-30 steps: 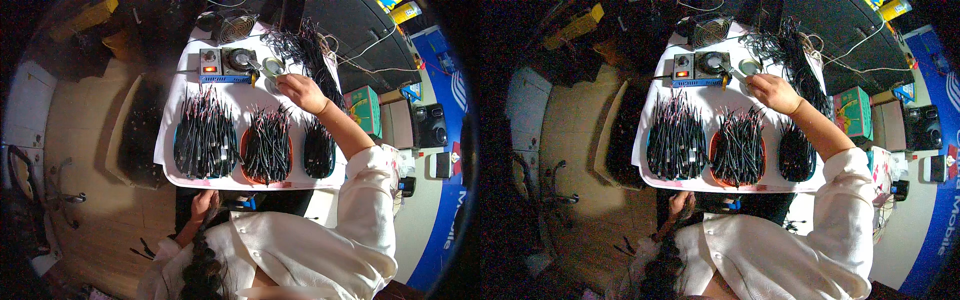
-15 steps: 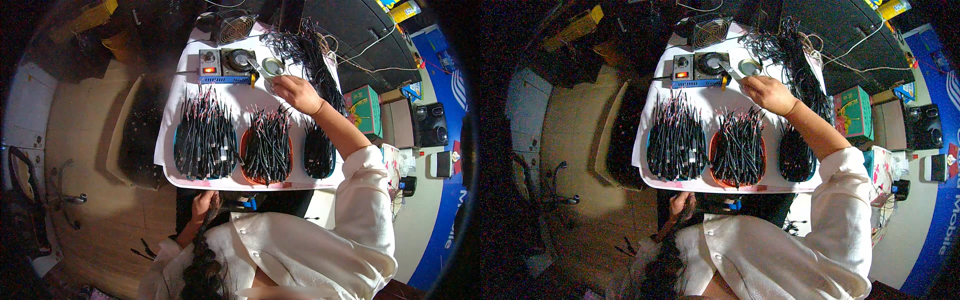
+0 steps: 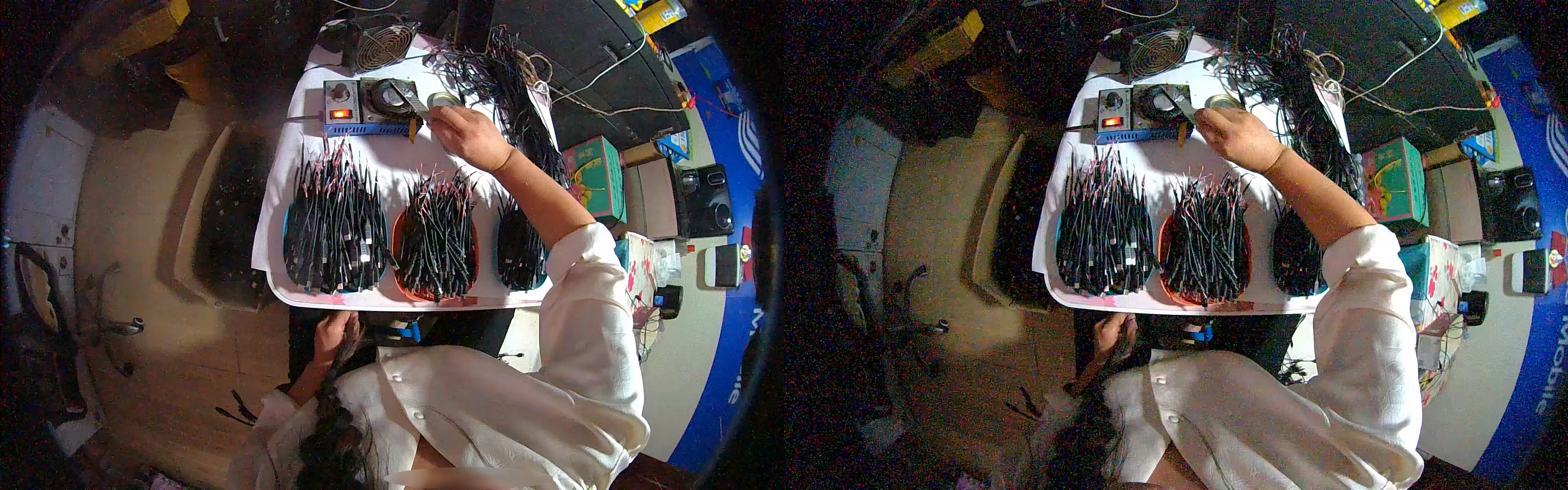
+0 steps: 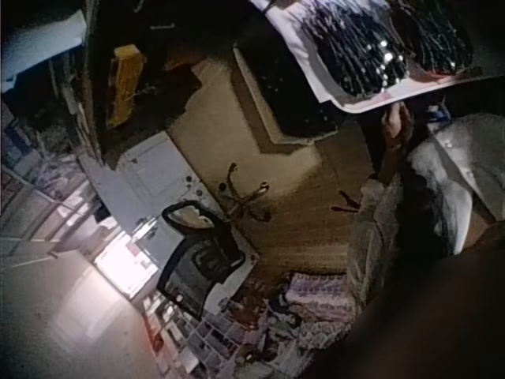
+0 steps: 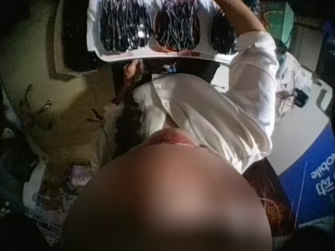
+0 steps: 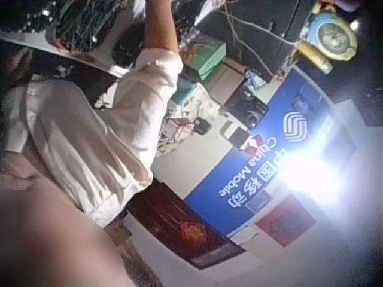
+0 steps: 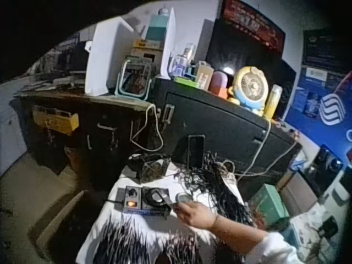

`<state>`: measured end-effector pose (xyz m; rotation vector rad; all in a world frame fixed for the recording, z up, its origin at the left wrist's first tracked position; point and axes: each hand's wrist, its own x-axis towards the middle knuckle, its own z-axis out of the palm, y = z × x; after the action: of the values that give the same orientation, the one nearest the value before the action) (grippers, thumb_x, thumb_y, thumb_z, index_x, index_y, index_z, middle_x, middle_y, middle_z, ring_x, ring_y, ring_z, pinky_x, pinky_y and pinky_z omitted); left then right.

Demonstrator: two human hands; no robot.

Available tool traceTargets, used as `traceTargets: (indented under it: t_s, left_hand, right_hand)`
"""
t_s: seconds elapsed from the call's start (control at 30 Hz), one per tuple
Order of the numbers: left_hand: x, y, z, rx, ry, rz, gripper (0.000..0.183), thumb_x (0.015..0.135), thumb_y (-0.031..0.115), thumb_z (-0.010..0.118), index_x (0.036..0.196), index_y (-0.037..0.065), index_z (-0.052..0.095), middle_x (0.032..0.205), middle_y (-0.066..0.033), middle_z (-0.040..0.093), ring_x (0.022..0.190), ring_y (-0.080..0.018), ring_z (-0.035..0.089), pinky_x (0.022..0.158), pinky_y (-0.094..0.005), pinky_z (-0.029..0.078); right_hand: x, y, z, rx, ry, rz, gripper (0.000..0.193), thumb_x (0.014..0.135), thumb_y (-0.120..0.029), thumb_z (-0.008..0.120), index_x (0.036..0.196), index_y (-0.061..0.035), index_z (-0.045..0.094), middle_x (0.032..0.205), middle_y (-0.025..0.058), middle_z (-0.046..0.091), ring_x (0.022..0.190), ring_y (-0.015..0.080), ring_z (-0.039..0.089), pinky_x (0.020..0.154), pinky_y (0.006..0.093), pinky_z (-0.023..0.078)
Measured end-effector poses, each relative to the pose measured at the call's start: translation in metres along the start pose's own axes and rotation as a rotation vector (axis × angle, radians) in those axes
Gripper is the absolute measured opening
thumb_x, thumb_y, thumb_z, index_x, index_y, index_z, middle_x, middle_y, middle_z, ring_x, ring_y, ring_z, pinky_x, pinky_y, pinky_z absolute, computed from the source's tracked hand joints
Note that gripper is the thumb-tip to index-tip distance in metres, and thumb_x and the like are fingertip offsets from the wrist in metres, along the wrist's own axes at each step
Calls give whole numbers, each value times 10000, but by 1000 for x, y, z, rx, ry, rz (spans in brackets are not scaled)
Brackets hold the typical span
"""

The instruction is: The person repeatedly picks up black wires, strips the ends, and solders them using a soldering iron and solder wire. Finished wires are placed into trays on the table.

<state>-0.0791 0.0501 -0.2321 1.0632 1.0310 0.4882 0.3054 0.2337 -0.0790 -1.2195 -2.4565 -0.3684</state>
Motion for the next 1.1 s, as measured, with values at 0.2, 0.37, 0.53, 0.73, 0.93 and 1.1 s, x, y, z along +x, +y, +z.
traceTargets:
  t_s: [0.2,0.37,0.53,0.73,0.93,1.1]
  left_hand:
    - [0,-5,4,301,69,304,89,873,75,590,940,22,611,685,-32,590,618,-123,573,570,-263,459]
    - [1,-9,2,226,1,311,93,865,39,576,950,32,614,689,-32,584,613,-132,564,570,-263,458]
    - [1,-9,2,302,45,270,115,846,89,624,946,33,616,697,-73,604,617,-192,601,578,-293,479]
    - [2,-5,4,435,118,500,150,837,122,644,959,38,619,676,-113,595,589,-269,602,555,-337,484]
    - [3,-12,5,382,111,367,114,861,115,621,942,37,603,642,-92,556,560,-229,570,528,-325,454]
    - [5,-21,5,272,97,384,100,869,105,615,931,34,583,630,-79,531,552,-184,541,524,-303,438]
  right_hand:
    - [5,-2,-1,-20,-26,-41,97,788,-43,646,858,-5,591,953,76,580,776,243,624,642,344,535]
    - [11,-4,1,77,-4,42,154,872,-136,592,993,-48,557,786,94,560,669,279,603,579,391,503]
    - [3,-5,0,0,-3,-34,158,875,-147,594,1003,-58,564,764,108,575,640,303,608,555,411,502]
    - [9,-5,-3,65,-4,22,157,866,-123,594,1006,-58,569,789,118,581,695,302,613,584,404,507]
    - [28,-3,-8,261,332,479,75,825,-55,648,884,-11,632,872,100,641,769,221,655,682,317,535]
    - [29,6,-11,1360,491,1181,182,924,-61,579,962,116,587,918,155,646,866,212,661,807,270,539]
